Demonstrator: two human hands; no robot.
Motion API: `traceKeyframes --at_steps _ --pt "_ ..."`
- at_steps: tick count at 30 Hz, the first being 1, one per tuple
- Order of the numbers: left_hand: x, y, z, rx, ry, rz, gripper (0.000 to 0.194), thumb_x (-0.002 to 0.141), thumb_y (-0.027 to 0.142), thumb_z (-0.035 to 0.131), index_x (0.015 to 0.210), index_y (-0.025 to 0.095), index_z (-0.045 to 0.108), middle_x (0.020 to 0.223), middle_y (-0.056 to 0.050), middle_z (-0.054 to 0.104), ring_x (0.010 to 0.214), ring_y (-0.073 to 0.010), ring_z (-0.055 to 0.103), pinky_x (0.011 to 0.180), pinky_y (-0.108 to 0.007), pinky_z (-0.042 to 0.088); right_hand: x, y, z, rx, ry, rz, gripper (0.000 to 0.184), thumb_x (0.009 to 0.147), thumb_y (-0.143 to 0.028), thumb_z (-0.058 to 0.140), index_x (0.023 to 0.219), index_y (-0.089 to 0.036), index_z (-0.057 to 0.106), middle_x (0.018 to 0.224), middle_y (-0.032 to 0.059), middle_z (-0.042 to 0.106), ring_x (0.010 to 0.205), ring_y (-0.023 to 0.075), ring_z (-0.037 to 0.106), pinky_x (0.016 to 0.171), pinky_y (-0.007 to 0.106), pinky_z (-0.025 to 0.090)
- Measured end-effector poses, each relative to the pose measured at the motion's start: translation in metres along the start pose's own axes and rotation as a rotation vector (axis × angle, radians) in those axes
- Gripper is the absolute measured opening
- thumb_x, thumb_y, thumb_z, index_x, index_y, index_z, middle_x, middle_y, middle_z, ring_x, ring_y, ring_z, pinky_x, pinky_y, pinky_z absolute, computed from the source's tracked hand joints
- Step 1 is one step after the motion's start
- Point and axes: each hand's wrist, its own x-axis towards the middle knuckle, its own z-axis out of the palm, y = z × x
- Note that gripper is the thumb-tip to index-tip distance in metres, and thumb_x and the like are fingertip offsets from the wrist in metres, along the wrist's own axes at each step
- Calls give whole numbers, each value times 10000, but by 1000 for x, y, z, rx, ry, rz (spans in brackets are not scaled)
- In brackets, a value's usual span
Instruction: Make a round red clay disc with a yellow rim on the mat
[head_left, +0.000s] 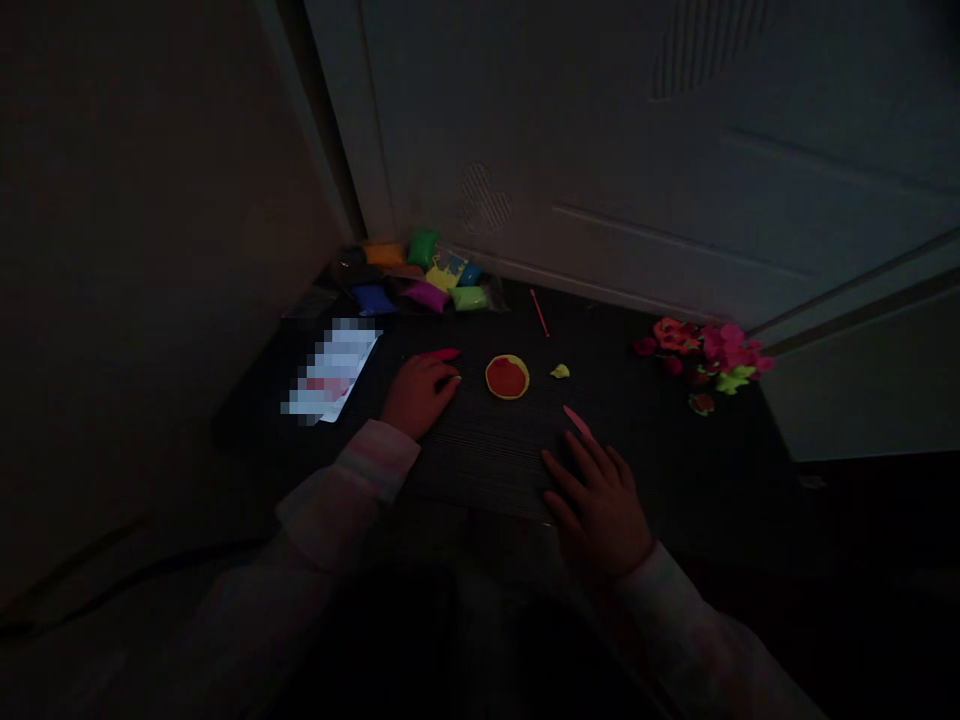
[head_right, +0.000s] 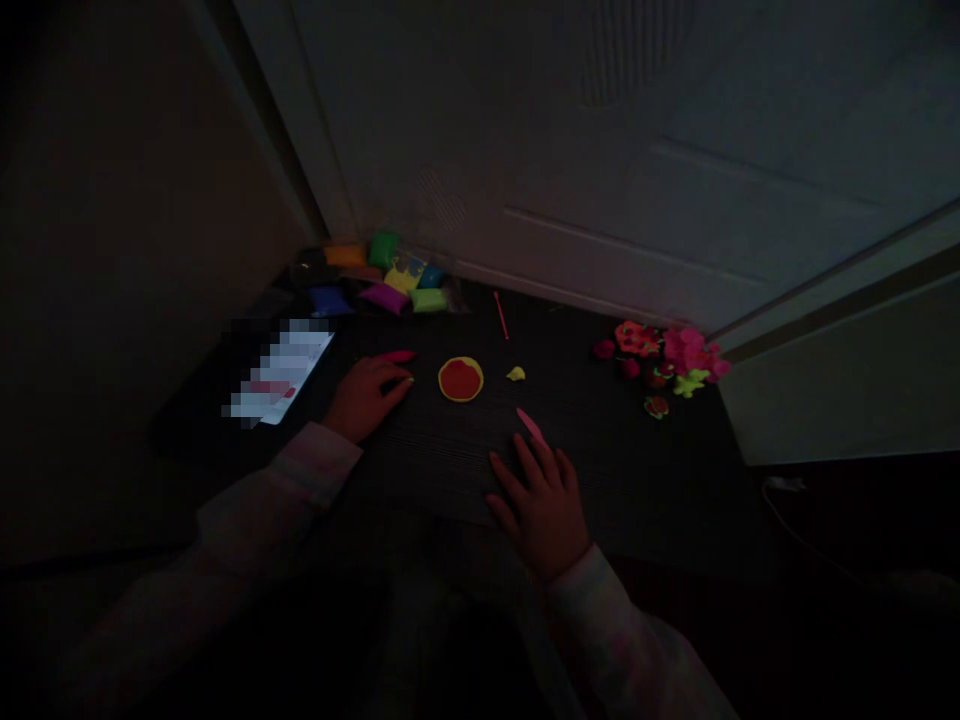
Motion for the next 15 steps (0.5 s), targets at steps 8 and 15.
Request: traceKeyframes --at_steps 8,15 --pt "-1 0 0 -7 -1 -2 154 781 245 496 833 178 624 946 -57 619 912 -193 530 818 -357 408 0 1 -4 -1 23 -11 326 798 -358 458 1096 -270 554 1264 77 451 1163 252 359 947 452 244" --pt "0 -1 1 -7 -4 5 167 779 247 496 829 162 630 885 -64 624 889 -197 532 804 -351 415 -1 2 -7 8 34 -14 303 806 -358 444 1062 -266 577 1253 79 464 1161 249 365 937 457 253"
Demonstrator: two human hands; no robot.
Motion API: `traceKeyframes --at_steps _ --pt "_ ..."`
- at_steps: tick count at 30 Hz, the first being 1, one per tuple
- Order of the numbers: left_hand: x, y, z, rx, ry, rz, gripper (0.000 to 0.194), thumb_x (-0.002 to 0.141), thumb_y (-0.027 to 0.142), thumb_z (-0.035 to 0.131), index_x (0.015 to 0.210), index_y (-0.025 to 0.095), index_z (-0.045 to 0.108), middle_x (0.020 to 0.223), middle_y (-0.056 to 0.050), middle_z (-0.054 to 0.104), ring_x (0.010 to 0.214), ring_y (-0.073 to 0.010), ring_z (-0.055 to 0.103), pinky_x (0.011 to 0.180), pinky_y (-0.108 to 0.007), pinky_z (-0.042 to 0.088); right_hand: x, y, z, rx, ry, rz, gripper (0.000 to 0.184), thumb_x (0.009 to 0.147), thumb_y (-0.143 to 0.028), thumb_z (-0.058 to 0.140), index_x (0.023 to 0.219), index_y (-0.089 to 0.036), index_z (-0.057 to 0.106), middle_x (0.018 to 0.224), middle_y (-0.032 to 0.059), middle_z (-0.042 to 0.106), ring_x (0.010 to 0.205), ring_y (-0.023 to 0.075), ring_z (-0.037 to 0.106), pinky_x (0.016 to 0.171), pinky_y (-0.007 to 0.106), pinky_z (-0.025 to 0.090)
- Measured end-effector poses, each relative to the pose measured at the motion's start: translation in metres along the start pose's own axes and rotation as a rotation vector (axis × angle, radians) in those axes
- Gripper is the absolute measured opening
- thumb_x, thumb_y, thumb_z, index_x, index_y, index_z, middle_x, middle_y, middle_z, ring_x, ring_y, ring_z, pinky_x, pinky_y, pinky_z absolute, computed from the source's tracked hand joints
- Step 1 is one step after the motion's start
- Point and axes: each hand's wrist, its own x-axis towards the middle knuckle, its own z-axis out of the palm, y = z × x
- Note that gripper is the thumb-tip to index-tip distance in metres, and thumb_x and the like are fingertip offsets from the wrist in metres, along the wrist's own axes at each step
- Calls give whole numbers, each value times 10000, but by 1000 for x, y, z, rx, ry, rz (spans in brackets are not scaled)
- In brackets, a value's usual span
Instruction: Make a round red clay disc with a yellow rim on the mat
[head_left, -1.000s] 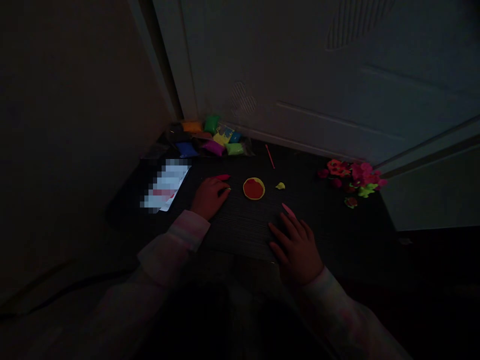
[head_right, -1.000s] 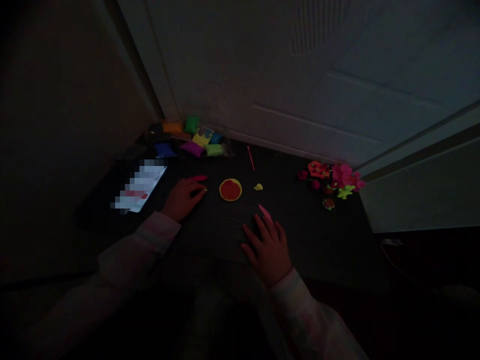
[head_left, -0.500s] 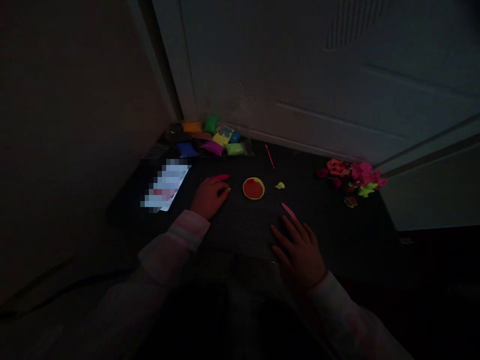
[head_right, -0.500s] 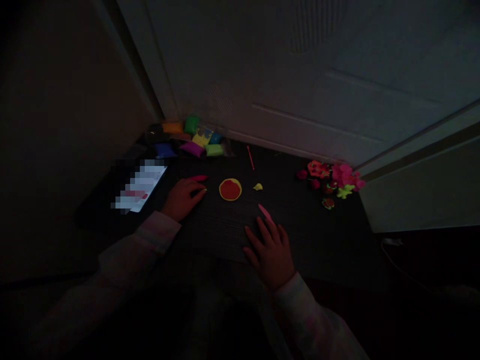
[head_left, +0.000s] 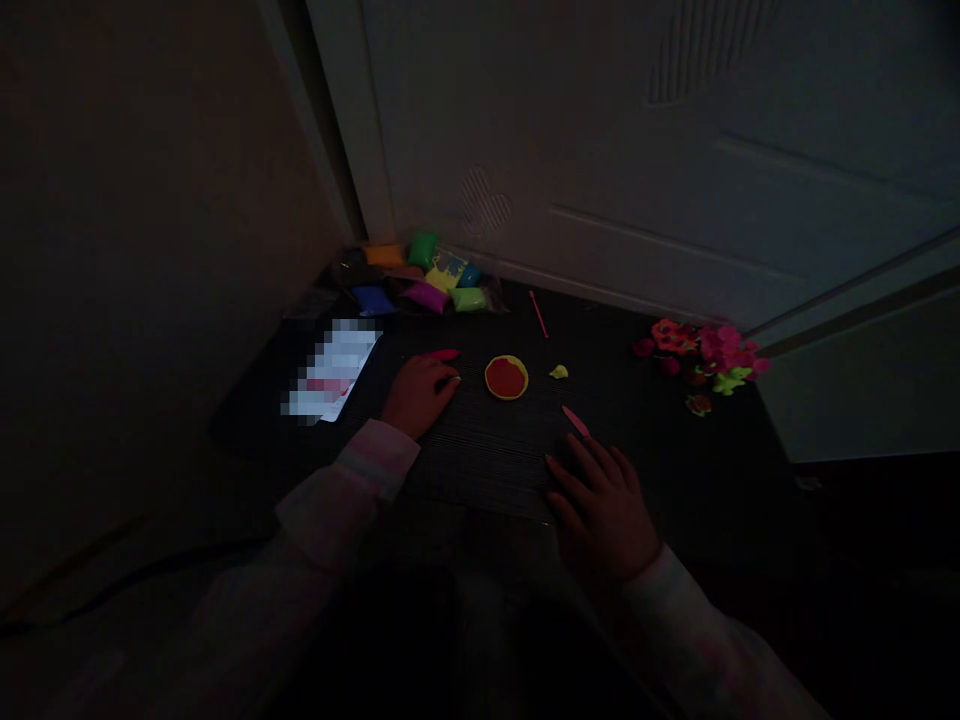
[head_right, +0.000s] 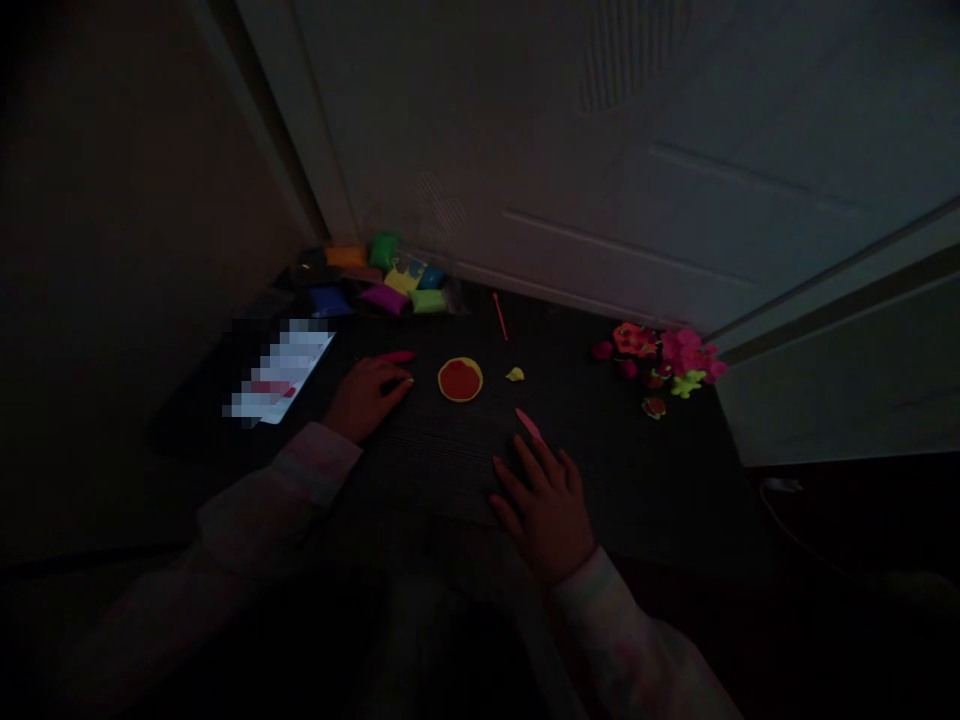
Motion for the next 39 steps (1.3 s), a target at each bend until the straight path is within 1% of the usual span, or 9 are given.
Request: traceKeyframes --at_steps 8,12,14,17,21,25,28,34,39 --pt "0 1 0 4 5 -7 173 766 243 512 862 157 627 916 -72 625 899 -208 531 811 -364 415 -8 4 5 81 6 8 332 818 -341 426 1117 -246 535 1286 106 408 1185 253 345 938 466 278" --pt "-1 2 -1 -5 28 -16 213 764 241 517 933 146 604 992 -77 615 916 -201 531 807 -351 424 -12 8 5 240 90 40 358 831 -312 398 1167 -226 482 1310 111 360 1191 248 337 936 469 309" --pt "-1 2 -1 -8 49 -15 217 770 237 507 941 139 597 997 -79 614 900 -196 537 810 -353 422 -10 10 3 354 145 102 352 836 -298 390 1166 -217 477 1286 110 385 1168 230 370 921 437 349" --pt "-2 4 -1 -13 91 3 194 776 226 492 915 146 600 988 -75 615 899 -197 536 823 -362 414 -2 12 3 442 185 172 290 835 -280 404 1080 -206 540 1145 104 510 1050 196 476 842 373 421" --pt "-2 8 1 -19 106 76 170 780 216 478 871 151 606 974 -80 611 947 -199 524 839 -362 408 17 17 7 417 126 119 193 804 -272 471 911 -236 628 947 62 619 905 205 542 790 406 399" --pt "-2 9 1 -29 108 79 162 781 211 476 846 146 610 917 -81 621 935 -194 530 837 -359 411 31 20 8 432 28 26 134 763 -243 539 842 -266 645 904 16 653 868 200 564 787 414 358" --pt "-2 8 0 -44 115 59 158 781 209 479 838 144 612 940 -81 620 918 -189 537 827 -356 415 35 20 8 447 -6 8 121 765 -224 533 802 -248 646 899 23 659 864 198 571 777 408 354" --pt "-2 6 1 -58 139 75 153 780 212 480 834 151 610 907 -72 620 921 -189 535 819 -355 418 35 23 6 519 -9 15 109 763 -219 531 792 -219 637 885 37 661 855 194 587 769 402 396" --pt "-4 11 -1 -112 136 85 161 774 209 487 833 136 618 886 -81 620 948 -195 529 838 -355 408 45 21 -6 608 48 21 126 776 -256 519 808 -212 633 848 38 660 848 170 595 789 362 442"
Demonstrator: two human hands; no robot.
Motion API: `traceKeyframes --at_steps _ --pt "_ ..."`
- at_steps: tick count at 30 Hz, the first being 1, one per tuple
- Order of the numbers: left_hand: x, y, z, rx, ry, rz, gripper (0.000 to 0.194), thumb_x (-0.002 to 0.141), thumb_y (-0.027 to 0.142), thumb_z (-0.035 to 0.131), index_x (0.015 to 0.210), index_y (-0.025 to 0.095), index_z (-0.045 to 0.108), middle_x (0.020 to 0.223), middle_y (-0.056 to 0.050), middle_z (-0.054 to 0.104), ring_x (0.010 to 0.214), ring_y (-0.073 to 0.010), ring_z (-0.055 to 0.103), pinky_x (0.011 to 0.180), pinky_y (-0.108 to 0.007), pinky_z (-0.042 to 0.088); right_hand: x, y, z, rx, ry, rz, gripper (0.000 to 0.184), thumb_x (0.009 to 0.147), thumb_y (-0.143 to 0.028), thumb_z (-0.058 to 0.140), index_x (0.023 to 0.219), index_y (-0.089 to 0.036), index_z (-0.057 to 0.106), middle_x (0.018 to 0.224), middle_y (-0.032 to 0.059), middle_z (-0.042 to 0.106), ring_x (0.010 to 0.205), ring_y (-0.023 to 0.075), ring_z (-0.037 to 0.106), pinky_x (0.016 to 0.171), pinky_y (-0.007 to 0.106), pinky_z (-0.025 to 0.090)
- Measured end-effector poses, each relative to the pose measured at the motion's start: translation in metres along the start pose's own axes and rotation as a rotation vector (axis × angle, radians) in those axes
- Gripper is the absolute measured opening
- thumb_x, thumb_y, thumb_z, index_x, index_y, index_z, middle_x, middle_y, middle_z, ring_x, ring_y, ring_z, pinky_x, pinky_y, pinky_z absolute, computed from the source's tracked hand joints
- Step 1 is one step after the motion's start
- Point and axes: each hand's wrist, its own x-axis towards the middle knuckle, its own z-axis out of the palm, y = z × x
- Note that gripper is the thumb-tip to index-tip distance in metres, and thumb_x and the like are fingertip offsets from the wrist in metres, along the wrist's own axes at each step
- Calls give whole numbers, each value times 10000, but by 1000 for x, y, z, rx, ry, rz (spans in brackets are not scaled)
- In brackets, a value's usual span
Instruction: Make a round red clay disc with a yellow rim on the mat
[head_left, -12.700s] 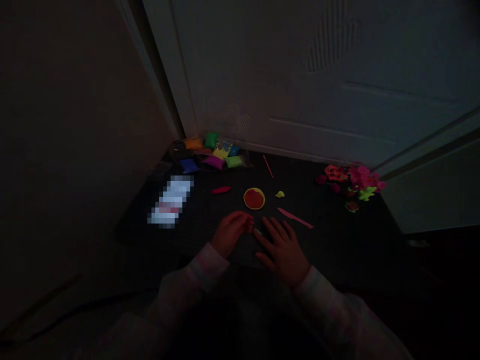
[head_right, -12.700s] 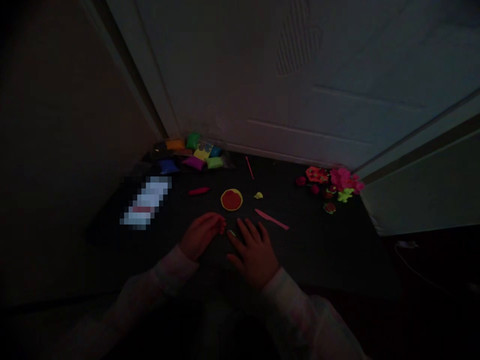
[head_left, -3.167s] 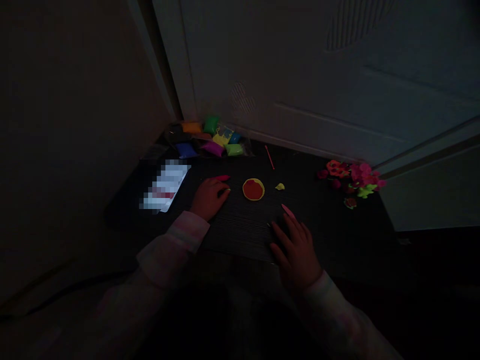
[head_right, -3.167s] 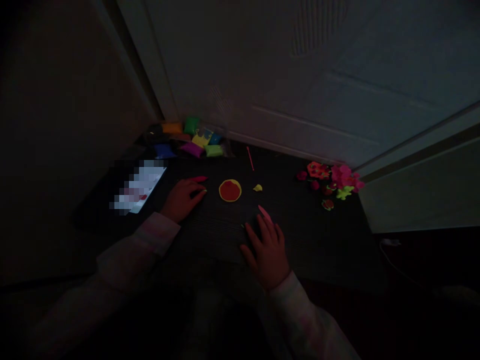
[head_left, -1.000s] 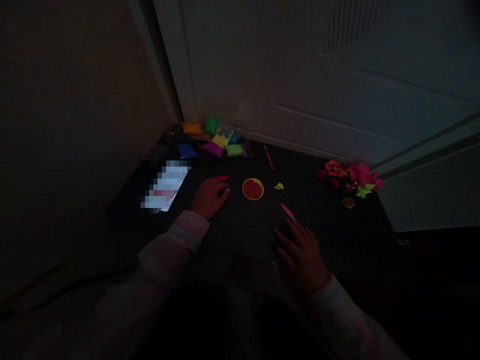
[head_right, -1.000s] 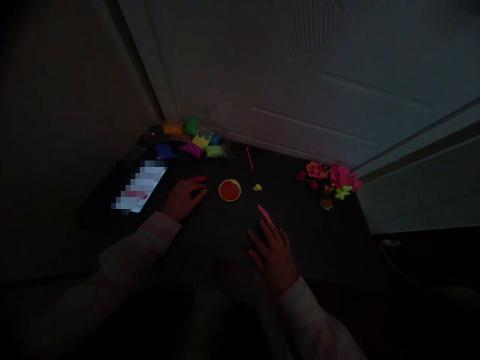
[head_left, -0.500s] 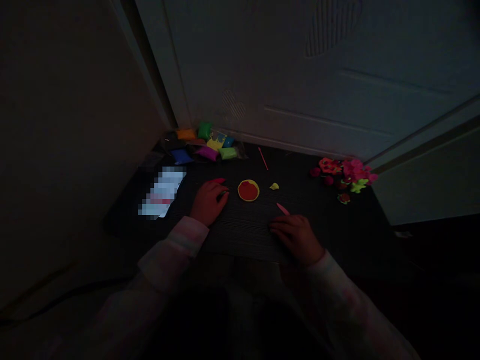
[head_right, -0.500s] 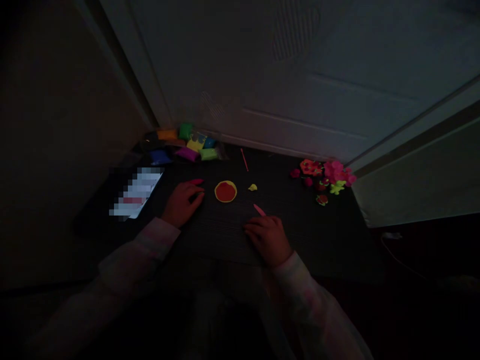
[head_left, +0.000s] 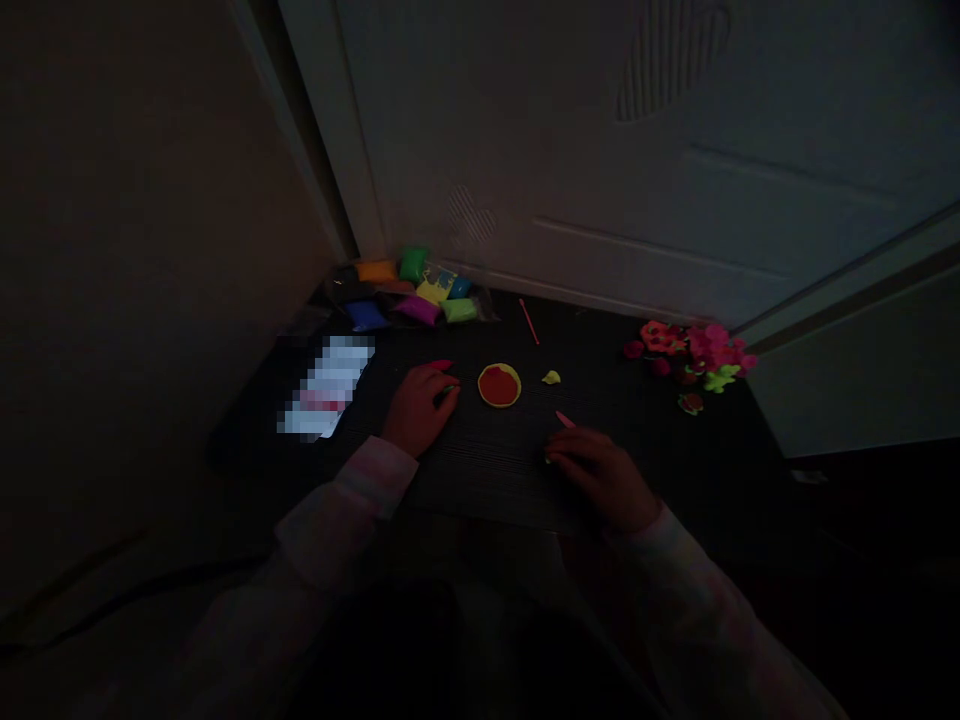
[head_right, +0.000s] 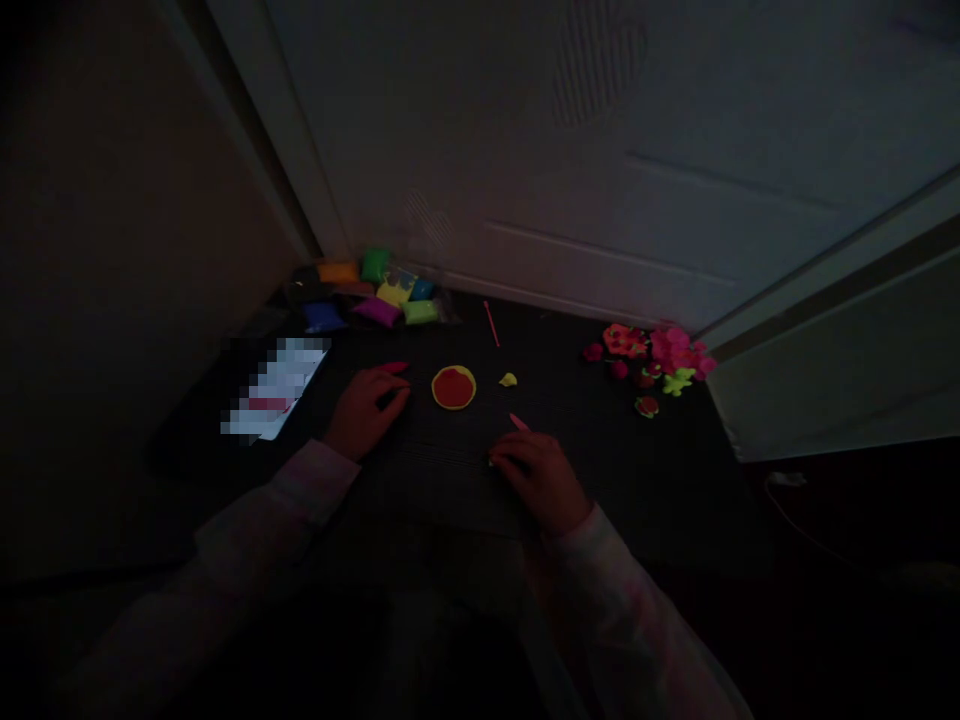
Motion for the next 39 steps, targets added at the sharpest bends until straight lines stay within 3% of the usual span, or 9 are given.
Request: traceKeyframes --at_steps 5,9,12,15,18,26,39 --pt "11 13 -8 -183 -75 -150 180 761 268 513 835 160 637 888 -59 639 946 -198 540 819 -341 416 31 -11 0 70 80 -5 110 769 -254 532 816 -225 627 852 29 647 826 159 590 763 340 462" --pt "43 18 -14 -390 -220 -277 228 738 328 539 848 159 646 881 -39 653 817 -166 584 749 -292 441 71 -8 7 140 165 -22 92 761 -247 543 809 -226 619 842 24 632 819 147 581 754 315 466" --pt "68 16 -11 -454 -240 -311 225 720 318 556 834 150 653 875 -29 661 810 -159 585 769 -284 431 101 0 13 177 224 -28 78 756 -236 549 796 -227 617 828 20 621 820 144 574 762 313 459" --pt "80 10 -3 -591 -332 -333 225 698 314 580 830 147 653 847 -18 669 808 -153 588 767 -271 433 118 6 20 206 247 -31 79 753 -226 553 797 -223 618 831 18 613 822 139 569 765 306 454" --pt "80 4 6 -751 -409 -381 241 677 309 606 854 150 645 842 -15 670 800 -148 593 744 -261 445 123 9 25 230 235 -35 83 752 -221 554 801 -220 621 830 16 611 820 136 570 755 296 456" --pt "74 4 10 -857 -407 -511 185 656 219 620 834 173 632 791 4 665 710 -117 599 647 -237 468 121 12 31 214 196 -36 95 765 -232 540 817 -235 619 838 12 614 818 138 570 746 312 465" --pt "72 3 17 -920 -393 -488 207 643 206 632 843 157 615 789 1 658 728 -109 597 675 -236 458 117 11 33 224 217 -58 103 772 -227 532 829 -219 617 824 9 624 814 130 571 742 300 461"
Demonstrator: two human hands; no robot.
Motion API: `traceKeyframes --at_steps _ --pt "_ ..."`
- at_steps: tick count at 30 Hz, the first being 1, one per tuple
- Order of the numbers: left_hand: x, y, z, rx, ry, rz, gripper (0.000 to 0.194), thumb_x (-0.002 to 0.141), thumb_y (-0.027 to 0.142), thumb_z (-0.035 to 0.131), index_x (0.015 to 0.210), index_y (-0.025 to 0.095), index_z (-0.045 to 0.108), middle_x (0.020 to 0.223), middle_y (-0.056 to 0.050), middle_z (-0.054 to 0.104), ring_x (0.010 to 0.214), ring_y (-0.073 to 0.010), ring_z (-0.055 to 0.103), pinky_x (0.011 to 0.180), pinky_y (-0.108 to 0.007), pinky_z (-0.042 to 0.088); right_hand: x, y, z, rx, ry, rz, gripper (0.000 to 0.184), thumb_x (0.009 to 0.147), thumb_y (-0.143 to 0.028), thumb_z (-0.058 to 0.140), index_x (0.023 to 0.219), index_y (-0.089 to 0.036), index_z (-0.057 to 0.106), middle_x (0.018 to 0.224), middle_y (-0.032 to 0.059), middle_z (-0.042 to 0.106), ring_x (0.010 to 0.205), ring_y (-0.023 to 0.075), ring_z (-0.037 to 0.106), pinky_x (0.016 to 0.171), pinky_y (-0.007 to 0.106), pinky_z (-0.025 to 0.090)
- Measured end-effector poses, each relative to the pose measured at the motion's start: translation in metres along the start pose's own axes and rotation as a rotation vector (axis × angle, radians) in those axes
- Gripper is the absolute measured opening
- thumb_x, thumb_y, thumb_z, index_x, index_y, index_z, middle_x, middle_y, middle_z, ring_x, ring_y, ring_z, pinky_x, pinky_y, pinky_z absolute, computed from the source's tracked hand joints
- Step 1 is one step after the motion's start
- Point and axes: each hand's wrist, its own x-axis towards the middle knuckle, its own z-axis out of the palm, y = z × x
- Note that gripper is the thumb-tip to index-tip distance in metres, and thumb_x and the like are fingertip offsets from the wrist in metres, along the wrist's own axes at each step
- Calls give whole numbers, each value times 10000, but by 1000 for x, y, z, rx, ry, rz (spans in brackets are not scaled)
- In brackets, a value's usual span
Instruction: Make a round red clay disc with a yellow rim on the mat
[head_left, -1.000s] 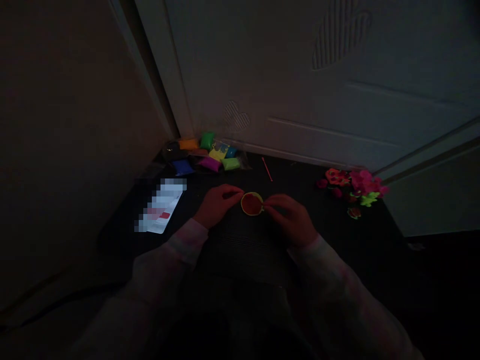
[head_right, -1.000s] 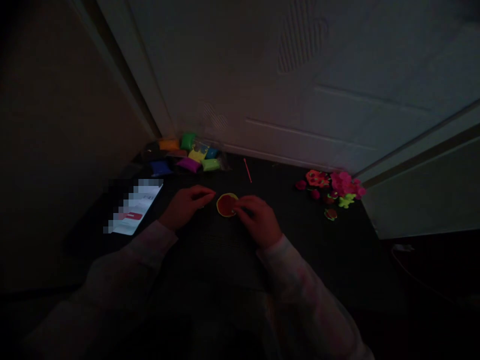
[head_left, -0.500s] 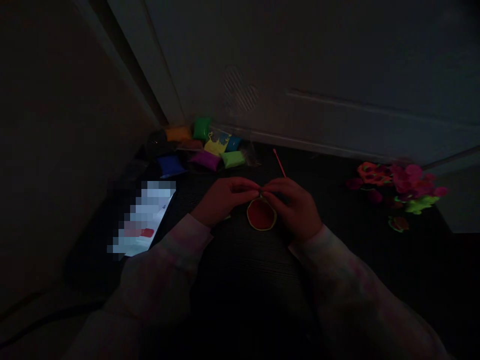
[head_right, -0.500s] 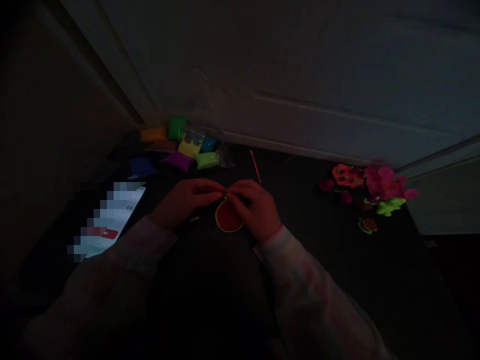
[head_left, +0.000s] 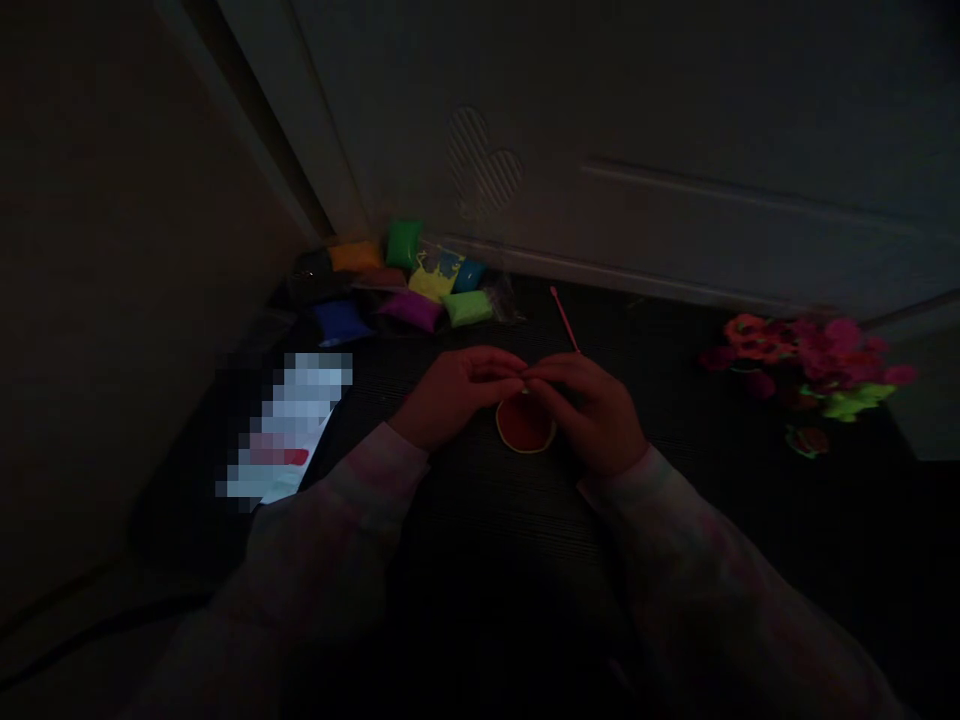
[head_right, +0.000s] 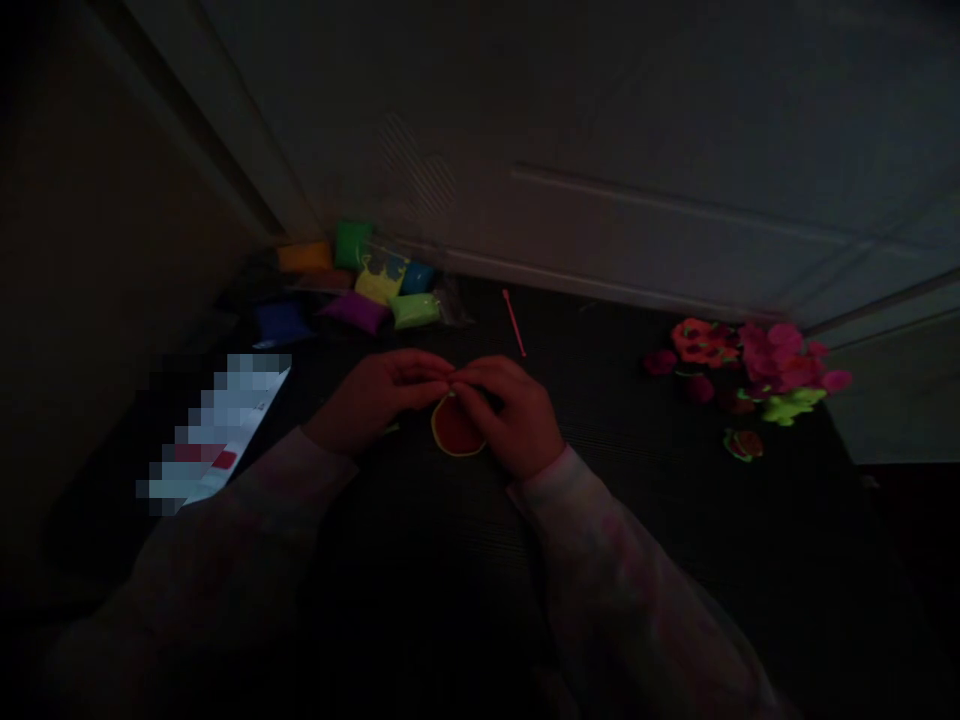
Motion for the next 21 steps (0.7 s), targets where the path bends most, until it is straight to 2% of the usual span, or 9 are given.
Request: traceKeyframes --at_steps 8,17,21 --pt "1 0 -1 10 46 -14 202 637 206 627 830 150 613 732 9 644 568 -66 544 547 -197 431 -2 7 -2 -31 38 38 116 774 -248 522 831 -224 619 833 24 621 821 149 569 745 320 456" --pt "-1 0 6 -108 106 -7 201 639 194 625 830 137 601 739 0 645 599 -81 575 600 -220 472 -4 3 4 4 31 77 75 737 -275 573 777 -225 612 814 12 626 794 150 575 740 333 453" --pt "-2 2 8 -147 92 -17 176 638 177 623 807 135 601 696 17 637 591 -76 581 597 -209 479 -4 2 5 42 53 89 55 739 -258 569 749 -218 604 784 7 623 773 138 576 722 308 459"
